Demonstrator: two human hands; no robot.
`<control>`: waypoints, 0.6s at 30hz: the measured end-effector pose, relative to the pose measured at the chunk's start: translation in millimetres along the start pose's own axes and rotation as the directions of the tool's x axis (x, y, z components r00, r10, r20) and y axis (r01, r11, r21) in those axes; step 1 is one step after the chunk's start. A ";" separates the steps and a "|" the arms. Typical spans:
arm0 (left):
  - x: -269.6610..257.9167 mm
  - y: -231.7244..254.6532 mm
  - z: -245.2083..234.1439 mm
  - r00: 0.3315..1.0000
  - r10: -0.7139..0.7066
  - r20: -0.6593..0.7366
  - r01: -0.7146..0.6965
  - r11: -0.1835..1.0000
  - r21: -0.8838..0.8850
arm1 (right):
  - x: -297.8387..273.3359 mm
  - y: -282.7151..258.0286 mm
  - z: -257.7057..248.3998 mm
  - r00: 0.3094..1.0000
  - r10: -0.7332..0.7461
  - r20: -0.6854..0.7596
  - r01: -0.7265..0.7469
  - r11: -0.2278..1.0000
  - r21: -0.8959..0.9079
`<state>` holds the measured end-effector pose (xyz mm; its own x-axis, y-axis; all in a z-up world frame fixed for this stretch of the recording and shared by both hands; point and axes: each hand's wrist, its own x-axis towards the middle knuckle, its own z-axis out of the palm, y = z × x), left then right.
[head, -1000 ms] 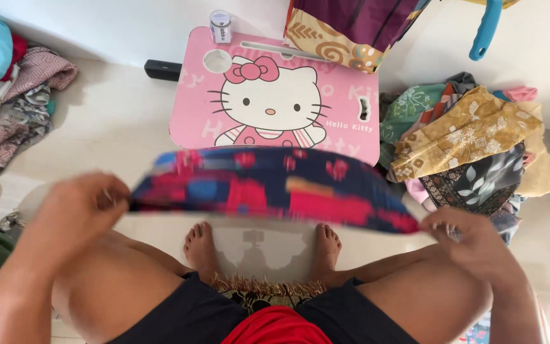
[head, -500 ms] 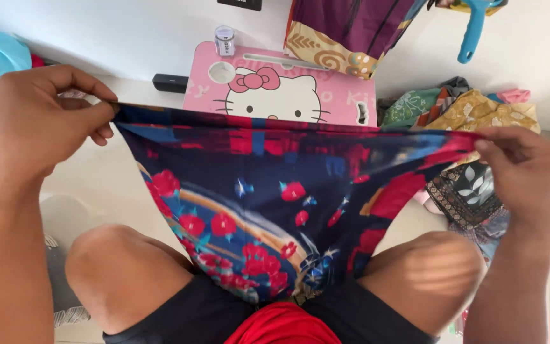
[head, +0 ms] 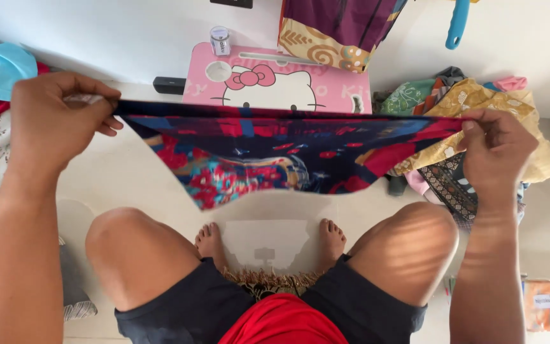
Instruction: Folding a patterned garment on a small table and then cleaning it with a lint roller.
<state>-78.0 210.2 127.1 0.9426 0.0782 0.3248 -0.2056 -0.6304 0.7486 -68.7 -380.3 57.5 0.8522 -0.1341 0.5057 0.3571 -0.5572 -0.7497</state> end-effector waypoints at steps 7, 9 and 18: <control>25.9 -30.6 -27.8 0.990 0.142 0.024 -0.131 0.960 -0.248 | 22.5 -44.2 -16.3 0.984 -0.177 -0.013 0.177 0.978 0.107; 38.2 -59.1 -38.9 0.991 0.104 0.085 -0.086 0.978 -0.191 | 24.8 -49.0 -21.2 0.969 -0.242 0.040 0.239 0.968 0.079; 40.1 -111.3 -61.3 0.953 0.236 0.192 -0.231 0.972 -0.048 | 13.8 -13.0 -60.6 0.996 -0.085 0.029 0.080 0.987 0.140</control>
<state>-33.4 330.8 92.2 0.8998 -0.2224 0.3754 -0.4304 -0.5935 0.6801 -84.8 -424.6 100.1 0.8294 -0.0624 0.5551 0.4744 -0.4461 -0.7589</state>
